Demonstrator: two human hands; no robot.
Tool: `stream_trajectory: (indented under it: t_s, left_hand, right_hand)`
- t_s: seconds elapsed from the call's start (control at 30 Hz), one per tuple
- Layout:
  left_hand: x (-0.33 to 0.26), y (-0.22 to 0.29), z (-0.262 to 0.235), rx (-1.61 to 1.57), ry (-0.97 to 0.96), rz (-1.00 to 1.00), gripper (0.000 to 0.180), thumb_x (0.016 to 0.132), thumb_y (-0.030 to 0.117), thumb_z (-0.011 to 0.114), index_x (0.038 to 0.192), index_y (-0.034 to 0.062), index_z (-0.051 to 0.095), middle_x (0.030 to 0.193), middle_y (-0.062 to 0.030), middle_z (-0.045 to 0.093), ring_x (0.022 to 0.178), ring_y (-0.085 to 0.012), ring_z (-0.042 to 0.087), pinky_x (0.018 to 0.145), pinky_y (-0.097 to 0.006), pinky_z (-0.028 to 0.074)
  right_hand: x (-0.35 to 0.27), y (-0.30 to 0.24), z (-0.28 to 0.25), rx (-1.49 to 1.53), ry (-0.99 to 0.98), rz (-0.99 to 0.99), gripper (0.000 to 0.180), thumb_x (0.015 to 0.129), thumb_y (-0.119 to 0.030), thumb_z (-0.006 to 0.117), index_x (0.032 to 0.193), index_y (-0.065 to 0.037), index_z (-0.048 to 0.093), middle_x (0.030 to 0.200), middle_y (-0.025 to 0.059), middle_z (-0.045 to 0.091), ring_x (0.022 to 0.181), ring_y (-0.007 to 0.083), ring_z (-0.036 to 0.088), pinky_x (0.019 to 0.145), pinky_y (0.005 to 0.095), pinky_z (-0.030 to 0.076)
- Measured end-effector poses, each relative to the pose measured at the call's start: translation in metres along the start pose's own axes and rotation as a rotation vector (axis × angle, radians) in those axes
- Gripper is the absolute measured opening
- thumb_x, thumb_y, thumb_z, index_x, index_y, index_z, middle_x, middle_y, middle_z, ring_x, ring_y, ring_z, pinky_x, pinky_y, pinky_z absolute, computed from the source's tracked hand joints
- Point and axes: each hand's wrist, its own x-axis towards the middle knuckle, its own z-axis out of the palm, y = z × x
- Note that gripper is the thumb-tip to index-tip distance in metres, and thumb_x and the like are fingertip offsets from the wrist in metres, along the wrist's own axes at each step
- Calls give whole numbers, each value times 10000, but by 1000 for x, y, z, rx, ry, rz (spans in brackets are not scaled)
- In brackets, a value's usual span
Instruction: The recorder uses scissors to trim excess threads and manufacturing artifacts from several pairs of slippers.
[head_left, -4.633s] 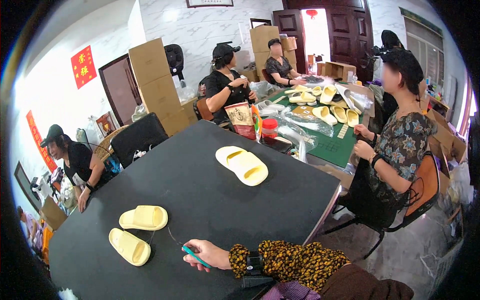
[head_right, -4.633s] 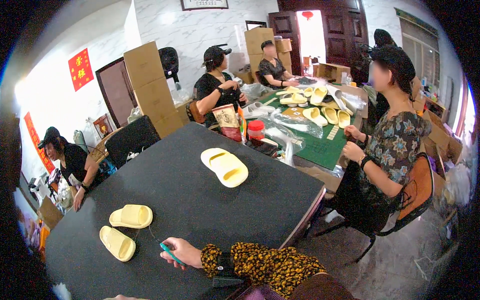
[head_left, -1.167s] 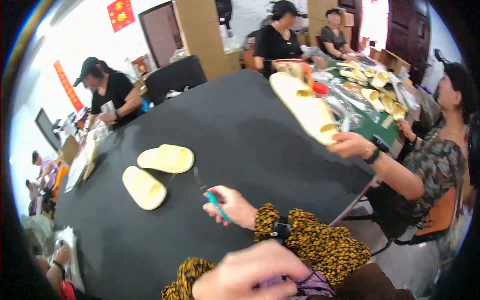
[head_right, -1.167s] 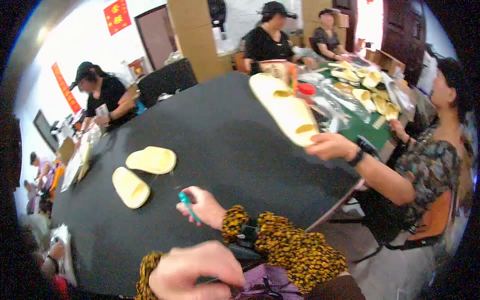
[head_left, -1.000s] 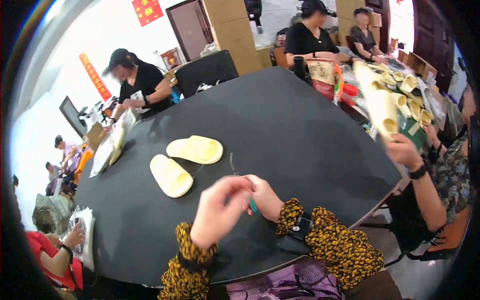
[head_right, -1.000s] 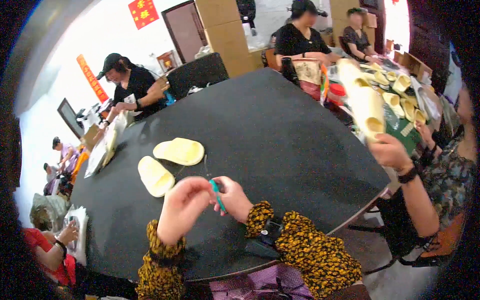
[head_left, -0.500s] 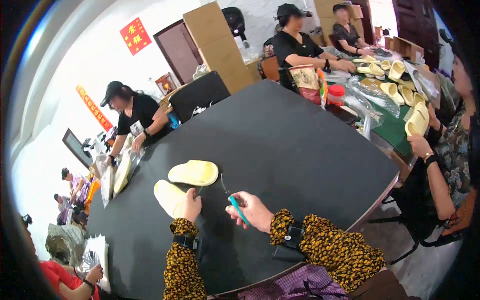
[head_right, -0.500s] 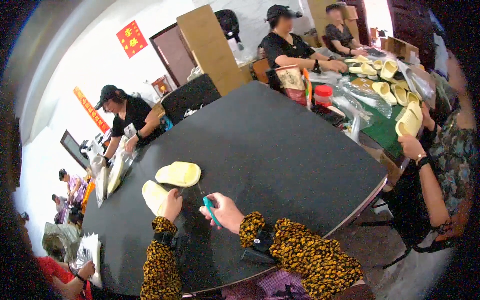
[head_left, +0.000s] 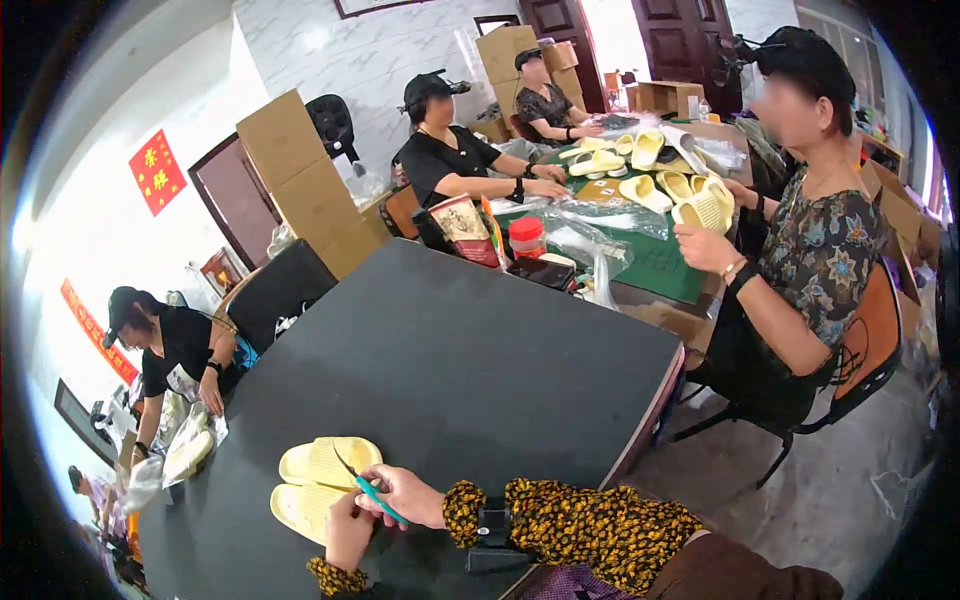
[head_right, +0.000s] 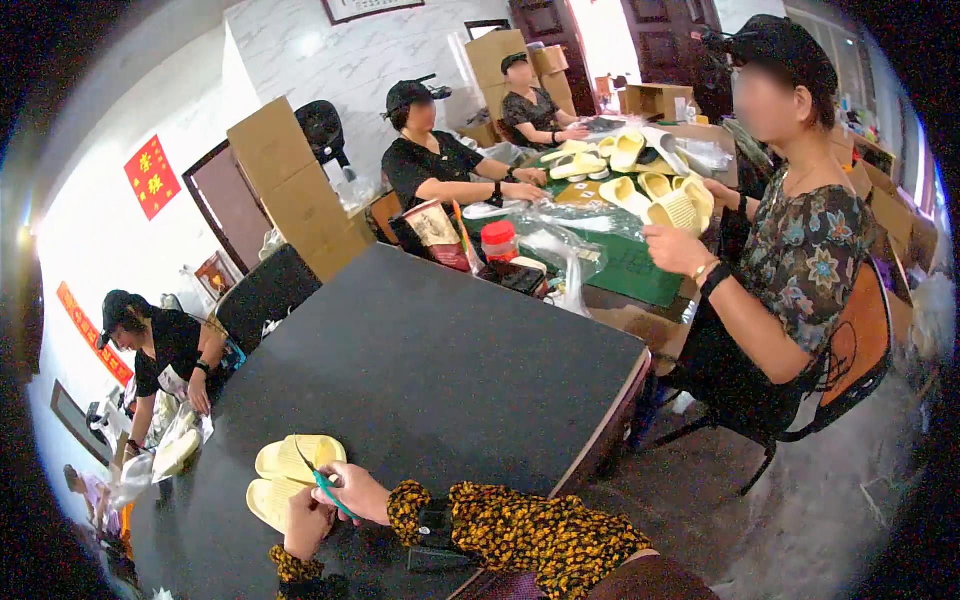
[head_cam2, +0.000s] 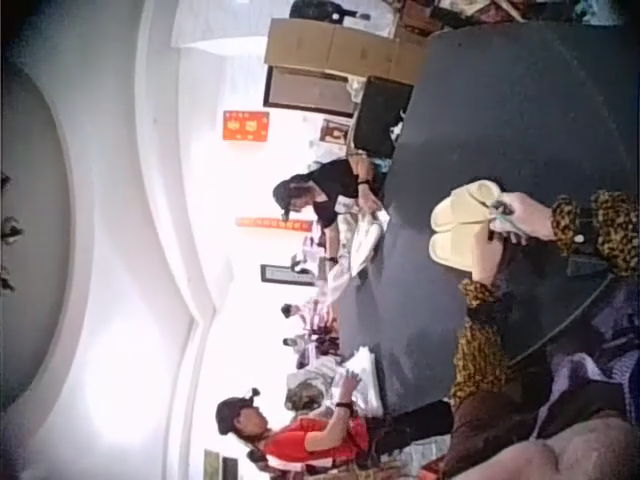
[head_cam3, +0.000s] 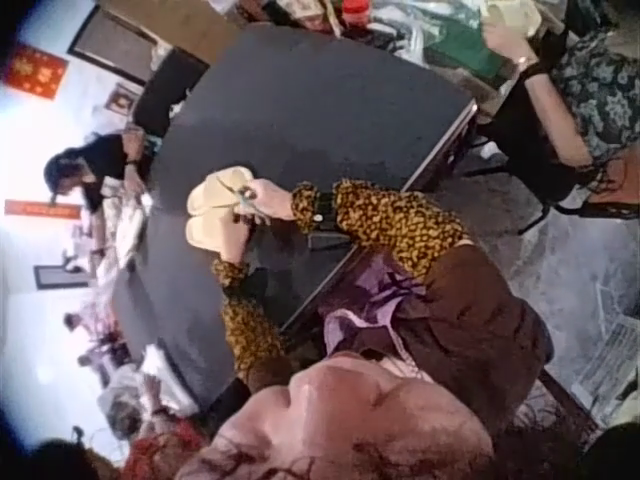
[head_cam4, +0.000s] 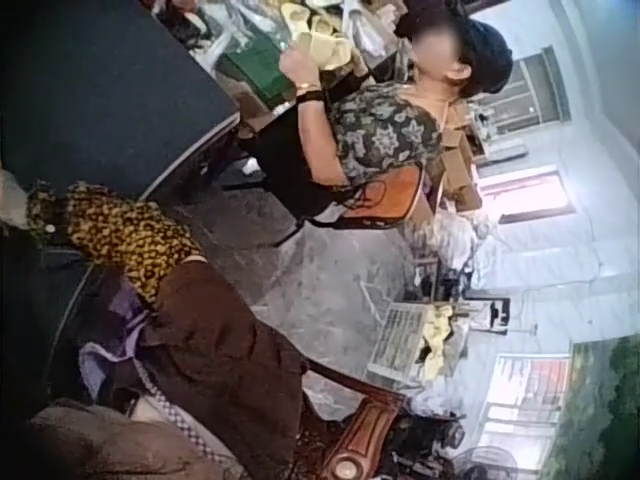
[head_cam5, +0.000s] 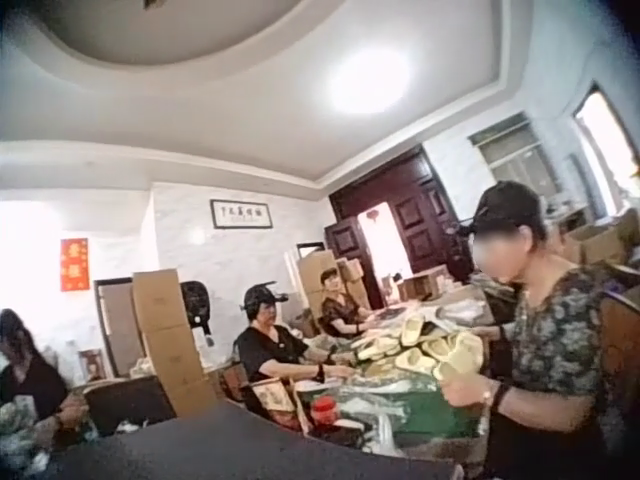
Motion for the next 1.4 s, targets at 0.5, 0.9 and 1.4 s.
stream_trajectory:
  t_s: [0.5, 0.9, 1.4]
  left_hand:
    - [-57, -30, -36, -794, 444, -164, 138, 865, 78, 548, 863, -54, 587, 610, 2, 481, 496, -69, 415, 466, -232, 361]
    - [-63, -57, -39, -931, 394, -179, 133, 878, 83, 563, 909, -35, 617, 685, 7, 561, 537, -43, 457, 512, -201, 385]
    - [-62, -47, -35, -1005, 401, -137, 121, 887, 70, 552, 931, -35, 593, 579, 11, 474, 492, -75, 422, 519, -252, 439]
  right_hand:
    - [-8, 9, 6, 48, -238, 173, 391, 870, -243, 592, 1177, -29, 478, 733, 28, 579, 492, 82, 540, 385, 218, 442]
    - [-11, 7, 22, 88, -396, 449, 336, 893, -183, 549, 1168, -13, 457, 812, 82, 582, 664, 144, 588, 538, 278, 517]
    - [-9, 6, 17, 74, -400, 528, 376, 895, -205, 522, 1185, 19, 439, 844, 103, 588, 662, 156, 593, 526, 290, 523]
